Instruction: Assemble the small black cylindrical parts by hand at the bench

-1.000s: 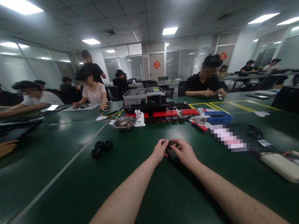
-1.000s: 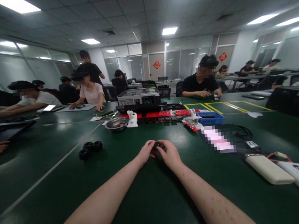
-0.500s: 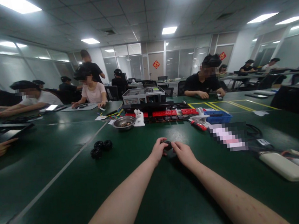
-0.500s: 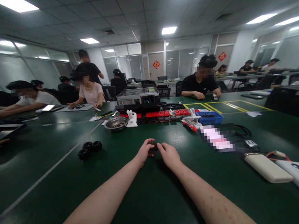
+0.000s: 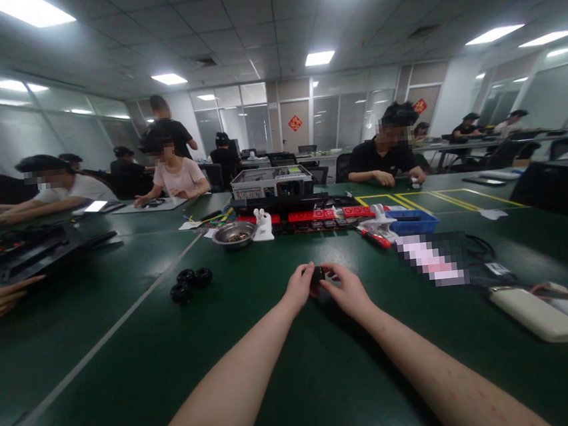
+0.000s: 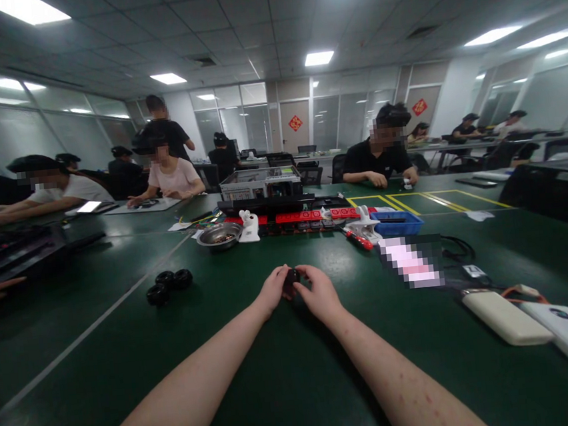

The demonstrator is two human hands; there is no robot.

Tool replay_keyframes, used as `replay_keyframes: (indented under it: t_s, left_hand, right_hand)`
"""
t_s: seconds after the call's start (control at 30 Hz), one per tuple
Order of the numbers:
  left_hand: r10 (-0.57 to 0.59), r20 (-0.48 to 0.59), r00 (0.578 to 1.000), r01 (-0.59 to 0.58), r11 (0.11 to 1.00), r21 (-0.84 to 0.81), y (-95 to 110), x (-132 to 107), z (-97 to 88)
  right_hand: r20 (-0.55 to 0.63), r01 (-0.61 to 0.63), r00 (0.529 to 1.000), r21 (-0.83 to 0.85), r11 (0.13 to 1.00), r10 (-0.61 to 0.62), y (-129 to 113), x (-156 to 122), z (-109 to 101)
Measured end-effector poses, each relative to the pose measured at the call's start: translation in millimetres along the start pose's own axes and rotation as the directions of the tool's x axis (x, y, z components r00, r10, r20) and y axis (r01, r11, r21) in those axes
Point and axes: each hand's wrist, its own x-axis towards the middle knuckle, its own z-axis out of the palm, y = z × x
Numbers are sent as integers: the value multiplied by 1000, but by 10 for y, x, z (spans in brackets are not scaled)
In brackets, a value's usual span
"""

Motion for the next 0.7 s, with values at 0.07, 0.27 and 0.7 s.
replay_keyframes:
  t_s: [0.07, 0.27, 0.7]
  left_hand:
    - [-31, -16, 999, 31, 999, -19, 14, -2, 0]
    - [-54, -38, 998, 53, 998, -28, 61, -18, 7]
    - [-4, 17, 1000, 4, 1000, 5, 39, -22, -5]
  right_hand:
    - [14, 6, 1000, -22, 1000, -5, -21, -11, 8]
    - [-9, -146, 989, -93, 985, 146, -64, -14, 1]
    - [26, -125, 991, -89, 988, 128, 1, 3, -2]
